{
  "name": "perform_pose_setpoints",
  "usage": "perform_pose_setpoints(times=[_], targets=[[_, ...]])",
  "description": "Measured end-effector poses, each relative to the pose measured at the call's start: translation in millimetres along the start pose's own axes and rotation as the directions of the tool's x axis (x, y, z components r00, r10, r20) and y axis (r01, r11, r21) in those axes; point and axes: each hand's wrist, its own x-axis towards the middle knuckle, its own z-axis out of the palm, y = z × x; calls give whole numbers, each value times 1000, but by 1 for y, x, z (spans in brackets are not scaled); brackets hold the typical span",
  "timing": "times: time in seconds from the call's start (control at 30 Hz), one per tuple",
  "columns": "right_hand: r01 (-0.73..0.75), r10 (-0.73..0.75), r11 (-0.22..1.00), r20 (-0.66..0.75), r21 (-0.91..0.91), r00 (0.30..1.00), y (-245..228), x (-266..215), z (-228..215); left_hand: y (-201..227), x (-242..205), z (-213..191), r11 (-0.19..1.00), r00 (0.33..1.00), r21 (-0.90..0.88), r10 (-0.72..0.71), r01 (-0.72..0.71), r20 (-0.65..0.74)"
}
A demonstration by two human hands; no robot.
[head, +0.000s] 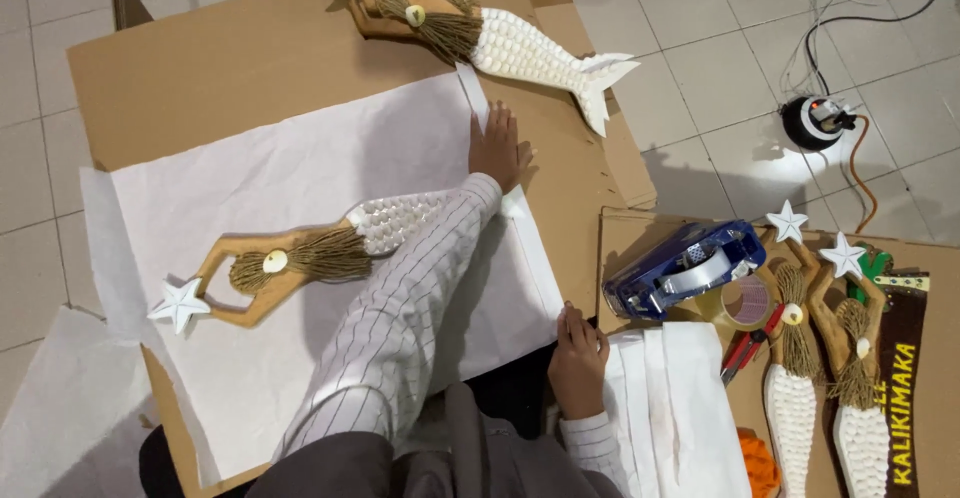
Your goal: Wrapping a wooden mermaid-shaped decoration in white protective paper on a cardboard surface.
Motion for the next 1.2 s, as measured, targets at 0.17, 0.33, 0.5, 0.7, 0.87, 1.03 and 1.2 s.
perform_pose_setpoints(times=[0.17,0.33,0.5,0.7,0.87,1.03,1.2], targets=[[-192,183,981,258,8,949,19,14,23,-15,-12,9,985,960,-158,-25,72,279],[-124,143,956,-54,267,988,-27,115,-33,-17,-12,32,980,974,-192,-13,58,225],[-87,55,887,84,453,995,-48,154,34,-18,-10,35,974,974,-209,-39,87,223],[-110,91,930,71,352,993,-68,145,92,-20,-13,11,955,963,-229,-132,187,233],[-165,147,940,81,299,986,-80,141,90,-20,-15,3,953,953,-208,-164,220,257],[-150,130,946,87,286,988,-78,137,91,-22,-13,-12,951,928,-188,-176,247,329],[-136,122,958,71,253,990,-76,129,86,-28,-5,-27,962,897,-107,-191,252,398]])
